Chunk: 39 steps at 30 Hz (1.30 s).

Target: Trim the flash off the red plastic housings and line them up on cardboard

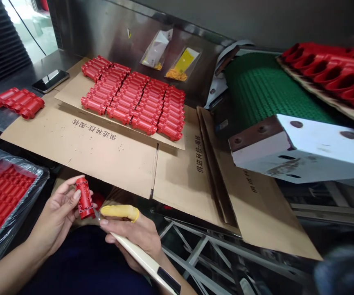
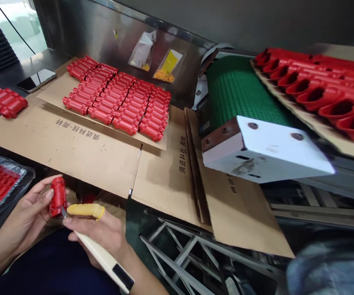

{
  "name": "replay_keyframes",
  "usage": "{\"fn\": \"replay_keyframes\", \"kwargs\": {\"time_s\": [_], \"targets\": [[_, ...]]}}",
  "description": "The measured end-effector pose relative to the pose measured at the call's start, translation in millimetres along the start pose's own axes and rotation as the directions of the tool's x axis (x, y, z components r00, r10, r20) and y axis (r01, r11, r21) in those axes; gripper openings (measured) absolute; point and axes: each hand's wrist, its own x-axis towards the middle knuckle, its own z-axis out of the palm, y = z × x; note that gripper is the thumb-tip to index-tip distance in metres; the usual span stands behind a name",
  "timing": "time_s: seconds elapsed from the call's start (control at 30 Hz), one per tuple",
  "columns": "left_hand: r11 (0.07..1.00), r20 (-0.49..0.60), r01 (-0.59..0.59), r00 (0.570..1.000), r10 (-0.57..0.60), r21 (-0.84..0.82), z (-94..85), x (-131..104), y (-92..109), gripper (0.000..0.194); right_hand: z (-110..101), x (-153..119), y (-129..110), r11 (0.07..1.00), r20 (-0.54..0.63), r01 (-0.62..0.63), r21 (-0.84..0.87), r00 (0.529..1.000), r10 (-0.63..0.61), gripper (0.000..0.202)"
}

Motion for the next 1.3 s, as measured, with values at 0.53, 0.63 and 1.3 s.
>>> {"fn": "replay_keyframes", "kwargs": {"time_s": [0.53,0.63,1.3], "targets": [[0.944,-0.302,0.138,0.925,-0.231,-0.301,20.7,13,13,0.036,9,4,1,0.998,-0.064,-0.04,-0.042,0.997,0.037,0.034],[0.948,-0.294,0.129,0.931,-0.217,-0.291,19.6,11,12,0.036,9,3,2,0.999,-0.058,-0.038,-0.029,0.998,0.037,0.034],[0.988,-0.002,-0.15,0.989,0.15,0.033,5.0,-1,2,0.042,18,6,16,0.982,-0.02,0.19,-0.02,0.981,-0.191,0.04]]}}
